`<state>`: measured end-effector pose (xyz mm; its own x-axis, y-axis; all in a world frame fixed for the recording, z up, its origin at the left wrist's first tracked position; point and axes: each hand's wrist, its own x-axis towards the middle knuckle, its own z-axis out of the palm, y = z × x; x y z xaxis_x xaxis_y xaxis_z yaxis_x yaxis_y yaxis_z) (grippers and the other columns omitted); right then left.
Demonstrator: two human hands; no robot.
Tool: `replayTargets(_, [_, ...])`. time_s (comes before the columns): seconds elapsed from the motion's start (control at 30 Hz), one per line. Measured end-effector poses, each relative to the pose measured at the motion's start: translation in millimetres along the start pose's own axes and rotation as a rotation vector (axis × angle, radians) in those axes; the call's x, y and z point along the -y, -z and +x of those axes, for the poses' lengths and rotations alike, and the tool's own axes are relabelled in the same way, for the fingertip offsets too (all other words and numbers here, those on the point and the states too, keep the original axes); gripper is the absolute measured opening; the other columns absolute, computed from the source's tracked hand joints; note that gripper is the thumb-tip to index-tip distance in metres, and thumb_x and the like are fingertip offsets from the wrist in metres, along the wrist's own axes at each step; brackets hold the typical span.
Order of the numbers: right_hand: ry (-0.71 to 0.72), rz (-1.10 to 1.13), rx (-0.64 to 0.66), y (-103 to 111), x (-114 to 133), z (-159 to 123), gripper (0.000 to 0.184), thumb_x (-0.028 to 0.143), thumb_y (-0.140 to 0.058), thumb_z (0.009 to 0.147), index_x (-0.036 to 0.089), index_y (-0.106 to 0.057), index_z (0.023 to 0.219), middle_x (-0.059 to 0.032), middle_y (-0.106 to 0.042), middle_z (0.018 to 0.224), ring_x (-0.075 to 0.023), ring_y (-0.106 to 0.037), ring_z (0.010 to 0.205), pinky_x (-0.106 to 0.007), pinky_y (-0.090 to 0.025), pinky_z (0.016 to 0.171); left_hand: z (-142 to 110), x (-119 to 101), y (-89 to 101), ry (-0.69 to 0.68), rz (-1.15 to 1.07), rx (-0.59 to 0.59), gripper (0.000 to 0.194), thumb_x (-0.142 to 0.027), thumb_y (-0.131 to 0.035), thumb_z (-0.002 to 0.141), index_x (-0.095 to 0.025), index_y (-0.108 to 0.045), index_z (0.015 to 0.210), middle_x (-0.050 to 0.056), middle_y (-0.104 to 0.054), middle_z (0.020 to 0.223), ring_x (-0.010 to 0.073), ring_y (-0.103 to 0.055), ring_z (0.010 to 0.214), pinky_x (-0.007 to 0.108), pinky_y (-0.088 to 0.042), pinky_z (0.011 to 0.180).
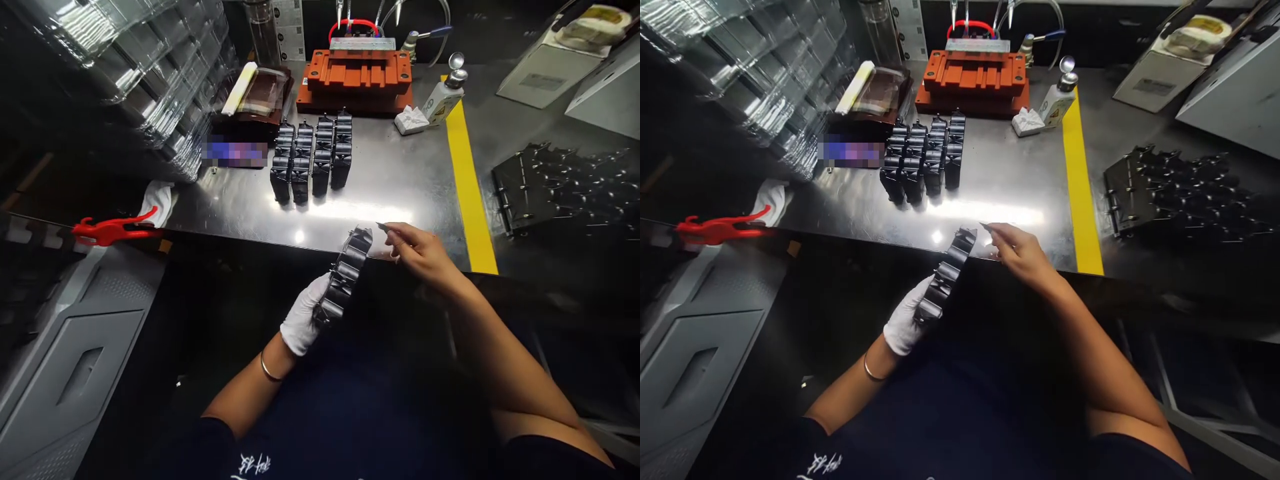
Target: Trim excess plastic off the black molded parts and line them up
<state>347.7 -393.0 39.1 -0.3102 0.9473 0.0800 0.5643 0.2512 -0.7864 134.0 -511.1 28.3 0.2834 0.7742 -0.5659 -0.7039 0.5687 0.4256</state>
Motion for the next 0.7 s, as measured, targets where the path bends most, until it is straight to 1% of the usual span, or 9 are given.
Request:
replayTargets(0.03, [0.019,-0.051,-0.002,-1,3,-3,0.034,0.043,-0.047,0.091,0.023,-0.066,0.110,-0.0036,-0.069,0.083,-0.0155,-0.062,0.061,-0.029,-0.048,0.058,-3,-2,-2.7,-0.036,0.049,0.030,0.041,-0.040,-0.076,0.075,-0.012,-0.069,0.104,0.007,-0.066,0.085,0.0135,-0.059,0.070,0.024,-0.046,0.062])
replayTargets(0.1, [0.021,-0.191,-0.045,-2,6,-7,0.031,0.040,-0.045,0.093,0.022,-0.065,0.108,-0.0042,-0.070,0.079,-0.0183,-0.065,0.065,-0.030,-0.047,0.061,-7,-3,-5.8,-0.102,0.201,0.046,0.041,-0.035,-0.077,0.075,-0.010,-0.068,0.106,0.005,-0.065,0.083,0.0115,-0.058,0.067,0.023,-0.046,0.061])
replayTargets(0.13, [0.012,-0.265,-0.072,-3,7,-8,0.029,0.040,-0.045,0.092,0.022,-0.065,0.104,-0.0047,-0.070,0.078,-0.0197,-0.065,0.066,-0.031,-0.046,0.062,-9,-1,-6.0,-0.136,0.290,0.008,0.044,-0.036,-0.076,0.075,-0.010,-0.067,0.109,0.004,-0.064,0.079,0.0111,-0.057,0.064,0.023,-0.046,0.059])
replayTargets(0.2, [0.013,-0.403,-0.107,-6,7,-10,0.026,0.039,-0.046,0.091,0.020,-0.064,0.094,-0.0057,-0.070,0.075,-0.0219,-0.066,0.067,-0.031,-0.042,0.061,-10,5,-3.5,-0.219,0.447,-0.140,0.051,-0.039,-0.076,0.074,-0.013,-0.065,0.116,-0.001,-0.059,0.068,0.0099,-0.054,0.058,0.023,-0.046,0.057])
replayTargets(0.27, [0.054,-0.508,-0.118,-8,6,-11,0.025,0.038,-0.046,0.091,0.020,-0.063,0.088,-0.0061,-0.070,0.075,-0.0218,-0.065,0.066,-0.030,-0.039,0.059,-9,11,1.2,-0.323,0.579,-0.277,0.052,-0.039,-0.076,0.073,-0.015,-0.065,0.119,-0.006,-0.050,0.058,0.0081,-0.050,0.055,0.022,-0.045,0.057])
replayTargets(0.3, [0.077,-0.545,-0.124,-10,5,-11,0.026,0.038,-0.046,0.091,0.020,-0.063,0.086,-0.0059,-0.070,0.073,-0.0210,-0.064,0.064,-0.029,-0.037,0.058,-9,14,3.5,-0.361,0.637,-0.310,0.052,-0.038,-0.075,0.074,-0.016,-0.065,0.119,-0.007,-0.047,0.056,0.0075,-0.049,0.055,0.021,-0.045,0.058])
replayTargets(0.4, [0.134,-0.617,-0.153,-15,6,-12,0.031,0.040,-0.044,0.093,0.019,-0.062,0.079,-0.0042,-0.068,0.066,-0.0176,-0.061,0.057,-0.027,-0.033,0.055,-7,15,7.8,-0.370,0.716,-0.302,0.051,-0.040,-0.072,0.076,-0.017,-0.065,0.121,-0.007,-0.045,0.055,0.0074,-0.047,0.054,0.020,-0.045,0.058])
replayTargets(0.53, [0.204,-0.641,-0.137,-21,9,-8,0.039,0.045,-0.043,0.094,0.018,-0.061,0.073,-0.0028,-0.065,0.061,-0.0148,-0.058,0.054,-0.025,-0.031,0.052,-7,9,6.6,-0.332,0.709,-0.273,0.052,-0.041,-0.072,0.076,-0.016,-0.065,0.121,-0.006,-0.047,0.056,0.0081,-0.047,0.053,0.020,-0.043,0.054])
replayTargets(0.7, [0.225,-0.724,-0.130,-22,12,-3,0.040,0.044,-0.044,0.093,0.018,-0.059,0.066,-0.0033,-0.064,0.059,-0.0139,-0.054,0.052,-0.026,-0.025,0.050,-8,6,5.8,-0.338,0.713,-0.257,0.051,-0.042,-0.071,0.077,-0.016,-0.065,0.120,-0.007,-0.044,0.056,0.0072,-0.044,0.052,0.020,-0.041,0.053])
